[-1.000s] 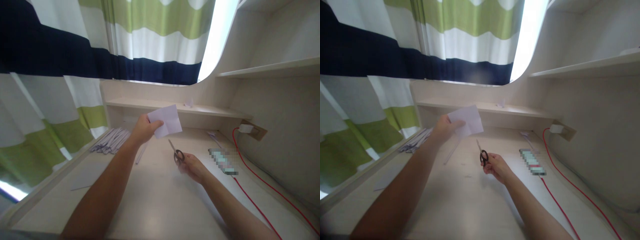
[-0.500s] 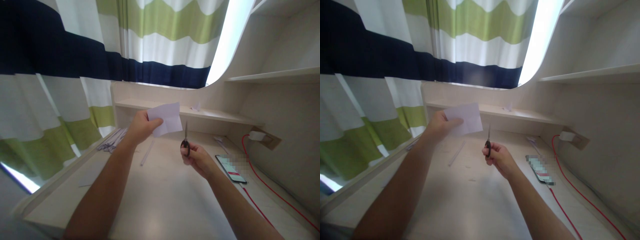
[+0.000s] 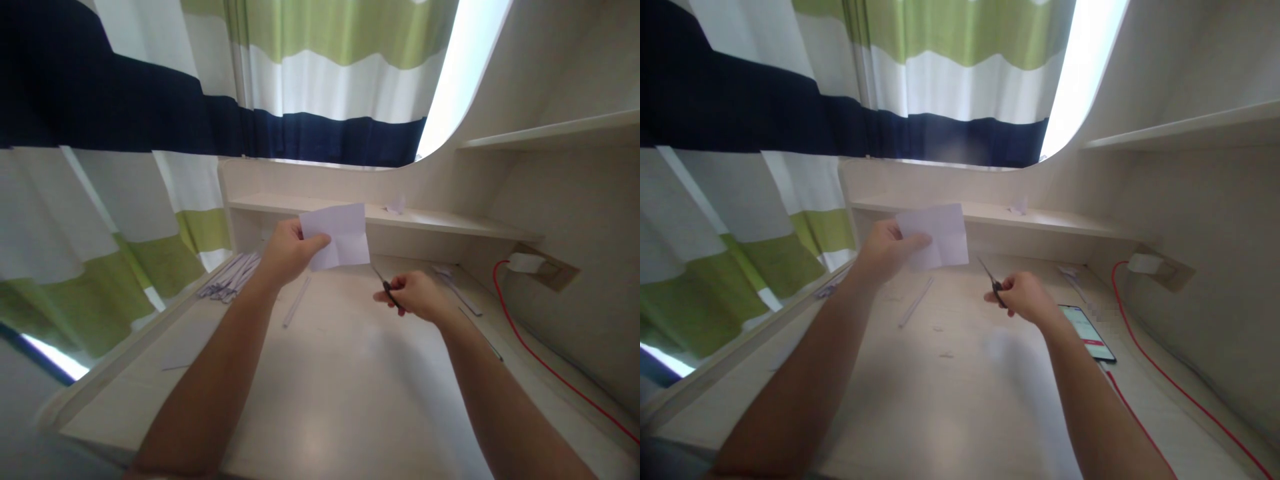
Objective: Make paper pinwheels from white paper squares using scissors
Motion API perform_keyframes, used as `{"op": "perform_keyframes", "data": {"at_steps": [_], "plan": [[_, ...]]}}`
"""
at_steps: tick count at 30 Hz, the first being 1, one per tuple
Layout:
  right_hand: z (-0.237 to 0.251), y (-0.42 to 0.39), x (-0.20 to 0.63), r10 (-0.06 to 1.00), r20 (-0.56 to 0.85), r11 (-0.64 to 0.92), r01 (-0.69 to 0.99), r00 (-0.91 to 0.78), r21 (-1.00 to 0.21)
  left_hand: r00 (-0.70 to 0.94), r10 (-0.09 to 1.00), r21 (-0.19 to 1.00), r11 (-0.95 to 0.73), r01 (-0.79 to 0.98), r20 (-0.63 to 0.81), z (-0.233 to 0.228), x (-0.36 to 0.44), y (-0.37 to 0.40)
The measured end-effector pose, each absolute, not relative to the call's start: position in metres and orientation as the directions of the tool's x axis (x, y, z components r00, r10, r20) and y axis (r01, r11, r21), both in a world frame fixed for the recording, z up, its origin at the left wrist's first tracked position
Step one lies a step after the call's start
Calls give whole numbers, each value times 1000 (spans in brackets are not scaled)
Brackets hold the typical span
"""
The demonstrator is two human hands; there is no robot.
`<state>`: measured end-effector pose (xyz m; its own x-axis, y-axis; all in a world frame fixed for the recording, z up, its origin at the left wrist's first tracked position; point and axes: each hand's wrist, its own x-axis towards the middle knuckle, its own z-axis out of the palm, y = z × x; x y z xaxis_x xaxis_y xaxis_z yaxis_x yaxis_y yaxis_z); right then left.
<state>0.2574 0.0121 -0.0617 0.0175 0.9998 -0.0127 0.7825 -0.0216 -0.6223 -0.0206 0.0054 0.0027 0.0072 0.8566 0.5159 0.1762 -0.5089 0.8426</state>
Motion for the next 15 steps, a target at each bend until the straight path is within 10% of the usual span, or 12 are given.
{"op": "perform_keyframes", "data": {"at_steps": [5, 15], "plan": [[-126, 10, 260, 961, -276, -149, 864, 12, -481, 67, 884, 868, -466, 171, 462, -5, -10, 15], [-149, 2, 262, 923, -373, -110, 861, -97, -496, 167, 892, 838, -452, 304, 421, -19, 5, 24]]}}
